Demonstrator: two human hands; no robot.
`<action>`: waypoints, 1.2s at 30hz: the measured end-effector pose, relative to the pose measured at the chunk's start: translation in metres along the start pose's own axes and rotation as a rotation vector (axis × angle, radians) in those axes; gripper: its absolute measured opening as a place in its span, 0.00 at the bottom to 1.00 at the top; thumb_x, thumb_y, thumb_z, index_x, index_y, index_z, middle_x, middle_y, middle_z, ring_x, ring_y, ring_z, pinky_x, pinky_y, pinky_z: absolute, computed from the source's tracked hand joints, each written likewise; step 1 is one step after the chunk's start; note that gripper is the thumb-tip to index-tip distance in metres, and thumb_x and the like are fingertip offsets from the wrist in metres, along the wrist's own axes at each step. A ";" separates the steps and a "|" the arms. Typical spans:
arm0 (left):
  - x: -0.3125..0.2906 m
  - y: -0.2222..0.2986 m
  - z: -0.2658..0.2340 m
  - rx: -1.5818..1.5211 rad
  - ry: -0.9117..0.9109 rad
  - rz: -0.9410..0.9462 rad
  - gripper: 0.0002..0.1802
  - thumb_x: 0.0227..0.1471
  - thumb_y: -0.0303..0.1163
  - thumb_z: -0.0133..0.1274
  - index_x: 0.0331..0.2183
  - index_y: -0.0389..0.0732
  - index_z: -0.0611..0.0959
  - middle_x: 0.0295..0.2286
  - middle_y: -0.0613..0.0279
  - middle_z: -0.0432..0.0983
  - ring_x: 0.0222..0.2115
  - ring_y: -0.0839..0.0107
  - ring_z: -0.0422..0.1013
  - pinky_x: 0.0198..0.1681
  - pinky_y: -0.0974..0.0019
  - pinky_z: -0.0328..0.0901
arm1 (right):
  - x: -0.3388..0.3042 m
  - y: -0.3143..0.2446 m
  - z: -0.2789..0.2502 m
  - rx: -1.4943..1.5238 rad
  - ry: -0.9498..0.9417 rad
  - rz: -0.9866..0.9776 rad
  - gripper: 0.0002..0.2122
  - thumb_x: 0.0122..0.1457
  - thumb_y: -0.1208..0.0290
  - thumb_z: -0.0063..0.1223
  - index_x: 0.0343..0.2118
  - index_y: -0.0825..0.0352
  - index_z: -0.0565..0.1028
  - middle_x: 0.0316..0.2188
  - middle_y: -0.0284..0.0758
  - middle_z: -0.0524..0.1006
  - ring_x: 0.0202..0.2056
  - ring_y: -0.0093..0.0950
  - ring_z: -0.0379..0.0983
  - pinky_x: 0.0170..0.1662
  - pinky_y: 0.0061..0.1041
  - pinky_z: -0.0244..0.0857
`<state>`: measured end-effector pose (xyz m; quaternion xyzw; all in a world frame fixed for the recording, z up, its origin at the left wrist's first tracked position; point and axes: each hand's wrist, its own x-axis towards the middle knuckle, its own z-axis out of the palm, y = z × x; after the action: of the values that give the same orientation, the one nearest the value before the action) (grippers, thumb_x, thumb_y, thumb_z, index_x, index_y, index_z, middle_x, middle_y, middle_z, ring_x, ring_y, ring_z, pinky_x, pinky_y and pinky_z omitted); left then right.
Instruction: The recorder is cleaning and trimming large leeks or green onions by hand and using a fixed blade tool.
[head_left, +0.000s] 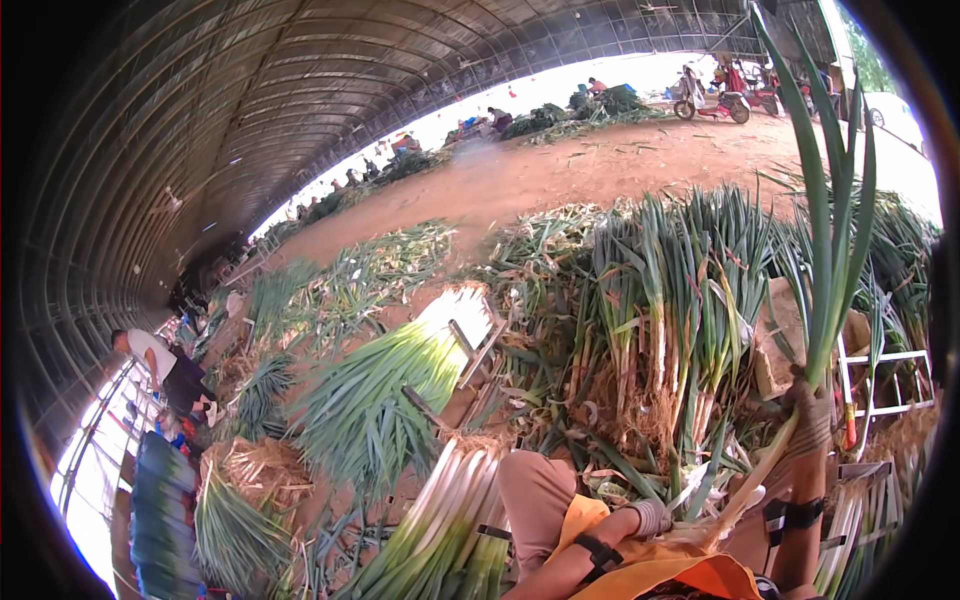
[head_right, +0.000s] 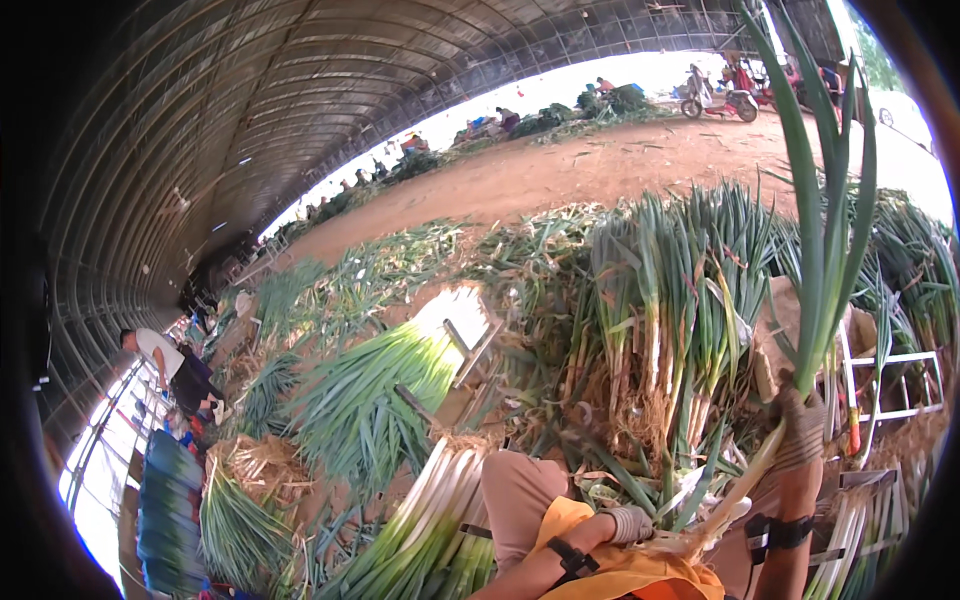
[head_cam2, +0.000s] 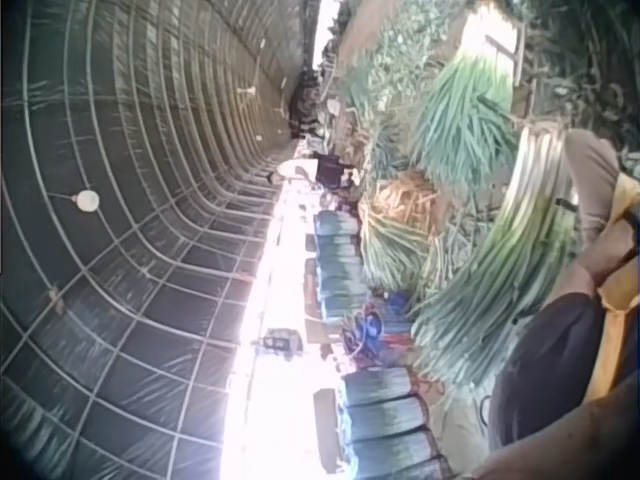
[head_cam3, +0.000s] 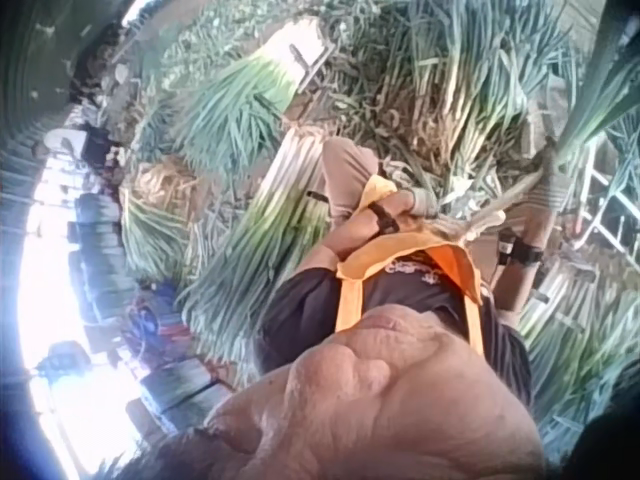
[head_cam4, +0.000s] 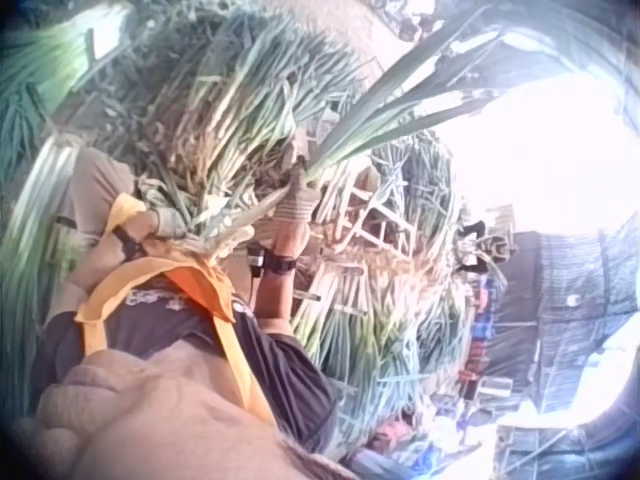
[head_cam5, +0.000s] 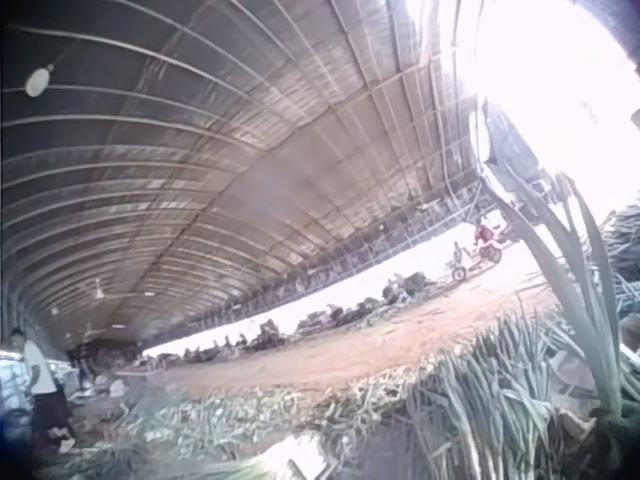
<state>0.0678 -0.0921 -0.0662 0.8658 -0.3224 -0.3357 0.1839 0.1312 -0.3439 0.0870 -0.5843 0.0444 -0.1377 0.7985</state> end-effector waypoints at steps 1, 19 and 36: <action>-0.007 0.002 -0.001 -0.024 -0.013 0.013 0.16 0.46 0.37 0.41 0.26 0.37 0.79 0.26 0.43 0.73 0.28 0.50 0.71 0.31 0.57 0.65 | 0.003 -0.003 -0.003 -0.011 0.030 -0.004 0.20 0.50 0.64 0.54 0.43 0.72 0.67 0.13 0.29 0.66 0.10 0.20 0.61 0.12 0.18 0.57; -0.005 0.095 -0.047 -0.046 0.211 -0.089 0.23 0.45 0.37 0.50 0.44 0.40 0.70 0.36 0.45 0.73 0.36 0.50 0.70 0.39 0.56 0.65 | 0.054 0.019 -0.010 0.105 0.297 0.131 0.12 0.49 0.60 0.57 0.23 0.59 0.66 0.12 0.25 0.64 0.11 0.19 0.60 0.13 0.20 0.57; -0.014 0.050 -0.010 0.160 0.216 0.066 0.09 0.46 0.30 0.46 0.32 0.43 0.79 0.21 0.51 0.74 0.22 0.57 0.72 0.23 0.61 0.64 | 0.105 0.178 -0.105 0.026 0.444 0.372 0.12 0.47 0.61 0.60 0.21 0.62 0.71 0.11 0.29 0.66 0.10 0.24 0.60 0.14 0.23 0.53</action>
<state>0.0448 -0.1181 -0.0257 0.8977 -0.3549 -0.2074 0.1588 0.2370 -0.4195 -0.1049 -0.5115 0.3229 -0.1138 0.7881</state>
